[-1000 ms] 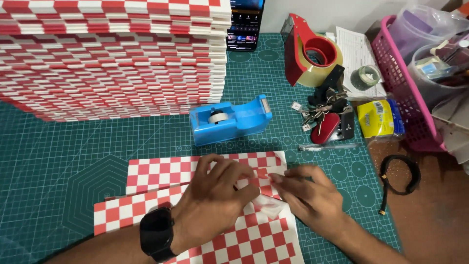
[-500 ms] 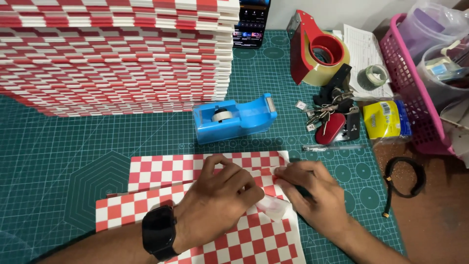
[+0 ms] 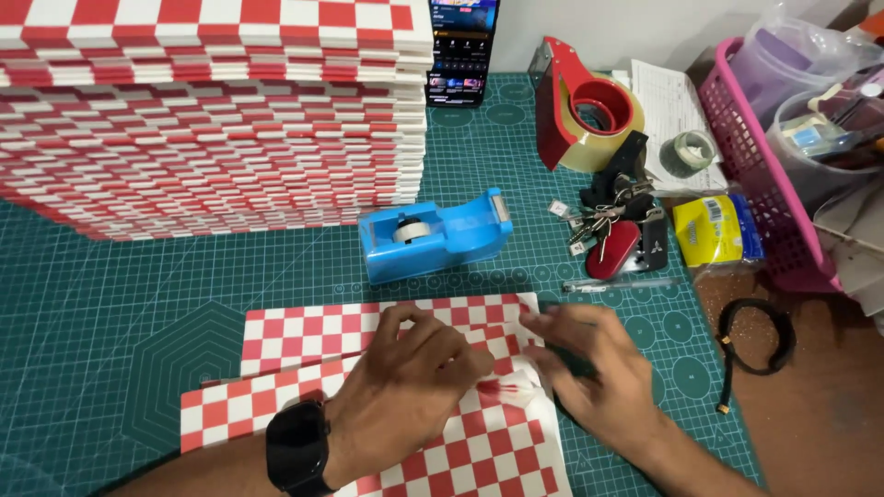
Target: The person is folding checkered paper sheets and stacking them on a workspace.
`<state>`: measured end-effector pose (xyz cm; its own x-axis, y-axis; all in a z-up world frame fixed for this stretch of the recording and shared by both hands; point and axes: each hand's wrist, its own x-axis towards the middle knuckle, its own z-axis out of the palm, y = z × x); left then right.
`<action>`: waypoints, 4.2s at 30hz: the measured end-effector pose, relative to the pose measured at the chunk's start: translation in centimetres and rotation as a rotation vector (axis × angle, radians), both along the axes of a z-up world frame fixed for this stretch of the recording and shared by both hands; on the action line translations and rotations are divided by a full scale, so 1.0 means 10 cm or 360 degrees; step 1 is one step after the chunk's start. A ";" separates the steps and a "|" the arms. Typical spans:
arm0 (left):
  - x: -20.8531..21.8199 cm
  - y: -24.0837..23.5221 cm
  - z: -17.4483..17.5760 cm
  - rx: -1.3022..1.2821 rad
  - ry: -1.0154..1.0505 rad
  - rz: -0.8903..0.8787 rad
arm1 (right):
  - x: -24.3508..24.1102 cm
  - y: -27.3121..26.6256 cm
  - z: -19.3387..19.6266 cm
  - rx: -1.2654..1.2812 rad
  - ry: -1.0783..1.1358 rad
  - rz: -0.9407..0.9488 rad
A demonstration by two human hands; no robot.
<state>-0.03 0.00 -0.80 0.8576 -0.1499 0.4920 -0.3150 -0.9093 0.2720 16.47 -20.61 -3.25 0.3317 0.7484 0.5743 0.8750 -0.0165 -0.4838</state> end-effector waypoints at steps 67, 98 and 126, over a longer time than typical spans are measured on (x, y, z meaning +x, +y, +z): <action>0.04 -0.01 0.10 0.0043 0.0050 0.0006 | -0.05 0.03 0.03 -0.0244 0.0316 -0.0190; 0.04 -0.04 0.07 0.0043 -0.0008 0.0028 | -0.09 0.04 0.04 0.0004 0.0061 -0.0068; 0.02 -0.01 0.05 0.0030 0.0199 -0.0077 | -0.08 0.02 0.07 -0.0314 0.0630 -0.0197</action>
<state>0.19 -0.08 -0.34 0.9036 -0.2006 0.3785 -0.3232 -0.8992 0.2950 15.66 -20.41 -2.55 0.5907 0.7717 0.2357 0.6092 -0.2349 -0.7575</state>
